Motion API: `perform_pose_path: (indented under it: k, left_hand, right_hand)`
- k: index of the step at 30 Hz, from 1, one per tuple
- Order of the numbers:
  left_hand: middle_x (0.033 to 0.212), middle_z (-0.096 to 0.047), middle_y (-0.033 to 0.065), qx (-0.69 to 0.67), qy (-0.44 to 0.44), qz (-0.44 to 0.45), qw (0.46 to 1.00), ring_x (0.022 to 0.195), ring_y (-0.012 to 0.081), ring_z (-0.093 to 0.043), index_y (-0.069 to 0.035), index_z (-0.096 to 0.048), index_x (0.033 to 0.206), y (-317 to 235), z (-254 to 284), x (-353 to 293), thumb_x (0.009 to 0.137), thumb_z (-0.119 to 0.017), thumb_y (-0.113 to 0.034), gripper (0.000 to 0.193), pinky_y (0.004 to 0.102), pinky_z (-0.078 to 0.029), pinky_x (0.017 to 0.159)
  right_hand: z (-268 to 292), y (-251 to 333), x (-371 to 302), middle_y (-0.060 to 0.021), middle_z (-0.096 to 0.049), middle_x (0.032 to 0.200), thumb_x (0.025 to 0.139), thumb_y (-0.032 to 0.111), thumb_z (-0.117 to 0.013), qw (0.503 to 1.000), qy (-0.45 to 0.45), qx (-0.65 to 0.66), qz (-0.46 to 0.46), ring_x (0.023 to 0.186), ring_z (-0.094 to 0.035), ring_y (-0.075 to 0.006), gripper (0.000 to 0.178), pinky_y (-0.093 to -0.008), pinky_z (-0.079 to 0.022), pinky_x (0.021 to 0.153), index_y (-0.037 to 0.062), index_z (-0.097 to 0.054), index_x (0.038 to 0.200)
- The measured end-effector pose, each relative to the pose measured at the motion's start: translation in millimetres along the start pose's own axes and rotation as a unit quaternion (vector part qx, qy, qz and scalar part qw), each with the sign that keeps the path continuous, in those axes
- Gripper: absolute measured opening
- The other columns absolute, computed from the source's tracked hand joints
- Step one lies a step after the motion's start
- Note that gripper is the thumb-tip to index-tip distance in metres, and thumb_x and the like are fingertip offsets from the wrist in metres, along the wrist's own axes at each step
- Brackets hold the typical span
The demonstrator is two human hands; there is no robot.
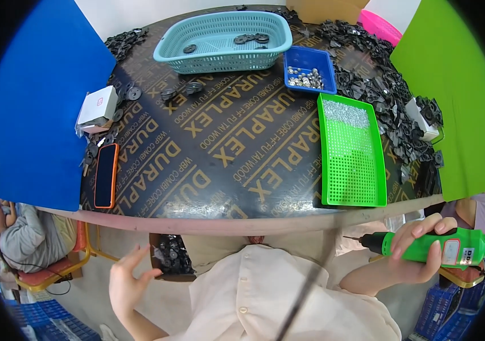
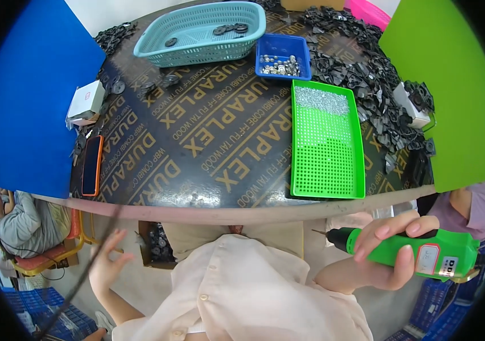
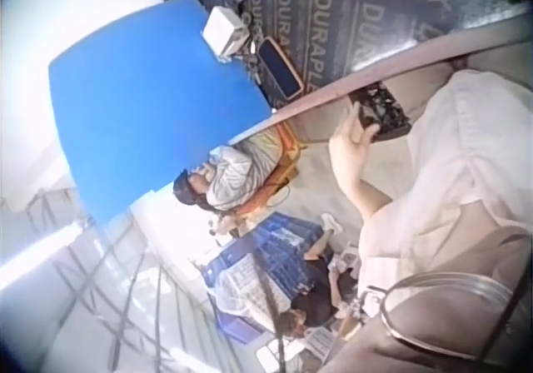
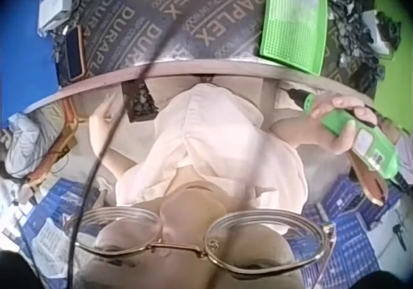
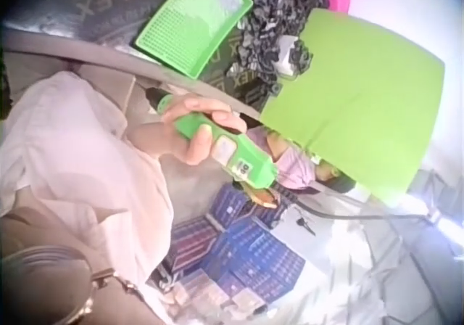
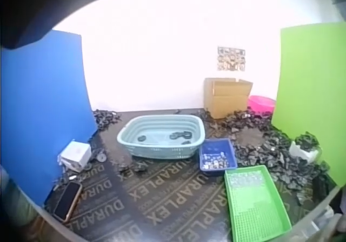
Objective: Assembling small plastic gear components by inserting screws using an electric screwdriver.
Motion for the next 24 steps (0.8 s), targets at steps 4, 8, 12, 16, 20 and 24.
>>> perform_pose_path:
  k: [4,8,12,16,20,24]
  left_hand:
    - [0.097,-0.071,0.0150,-0.113,-0.013,0.037,0.993,0.081,0.0161,-0.067,0.003,-0.069,0.104,3,10,43,0.077,-0.075,-0.003,0.029,0.0282,-0.052,0.072]
    - [0.100,-0.070,0.0141,-0.147,-0.093,-0.054,0.983,0.084,0.0168,-0.067,-0.001,-0.066,0.113,1,-11,158,0.079,-0.074,-0.006,0.035,0.0274,-0.052,0.071]
    - [0.135,-0.052,0.0209,0.034,-0.093,-0.070,0.993,0.125,0.0355,-0.050,-0.013,-0.052,0.136,25,-28,259,0.079,-0.075,-0.024,0.062,0.0411,-0.043,0.101]
    - [0.134,-0.052,0.0189,0.089,-0.110,-0.096,0.985,0.120,0.0352,-0.054,-0.011,-0.057,0.129,28,-49,314,0.078,-0.075,-0.025,0.056,0.0399,-0.047,0.097]
    - [0.118,-0.062,0.0173,0.073,-0.031,-0.068,0.995,0.107,0.0347,-0.060,-0.006,-0.066,0.116,28,-63,335,0.080,-0.073,-0.021,0.040,0.0393,-0.049,0.090]
    - [0.108,-0.065,0.0159,0.065,-0.052,-0.084,0.993,0.099,0.0347,-0.063,-0.003,-0.069,0.108,34,-67,332,0.081,-0.070,-0.013,0.029,0.0394,-0.050,0.085]
  right_hand:
    - [0,2,2,-0.0226,-0.052,0.086,0.089,0.012,-0.046,1.000,-0.016,-0.010,0.008,0.038,-0.052,-0.0223,0.026,-0.0293,-0.042,0.034,-0.0022,-0.034,0.106]
    - [3,5,-2,-0.0197,-0.050,0.090,0.091,0.013,-0.044,1.000,0.011,-0.026,0.006,0.038,-0.048,-0.0187,0.024,-0.0274,-0.039,0.034,-0.0027,-0.037,0.107]
    - [7,9,-5,-0.0195,-0.049,0.090,0.091,0.013,-0.044,0.999,-0.014,-0.052,0.002,0.037,-0.047,-0.0179,0.024,-0.0270,-0.039,0.034,-0.0022,-0.036,0.108]
    - [11,8,-5,-0.0192,-0.049,0.089,0.091,0.012,-0.044,0.995,-0.041,-0.096,-0.002,0.036,-0.045,-0.0167,0.024,-0.0263,-0.038,0.034,-0.0018,-0.036,0.108]
    - [12,1,3,-0.0194,-0.051,0.085,0.089,0.012,-0.048,0.988,-0.094,-0.123,-0.004,0.036,-0.046,-0.0193,0.024,-0.0277,-0.041,0.033,-0.0020,-0.036,0.104]
    - [15,-7,11,-0.0188,-0.049,0.088,0.091,0.014,-0.045,0.989,-0.063,-0.136,-0.008,0.036,-0.044,-0.0161,0.024,-0.0259,-0.039,0.035,-0.0016,-0.037,0.108]
Point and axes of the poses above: each hand's wrist, its own x-axis towards the middle knuckle, its own z-axis out of the back of the hand, y = z × x, the point moved 3 cm from there along x, towards the middle knuckle
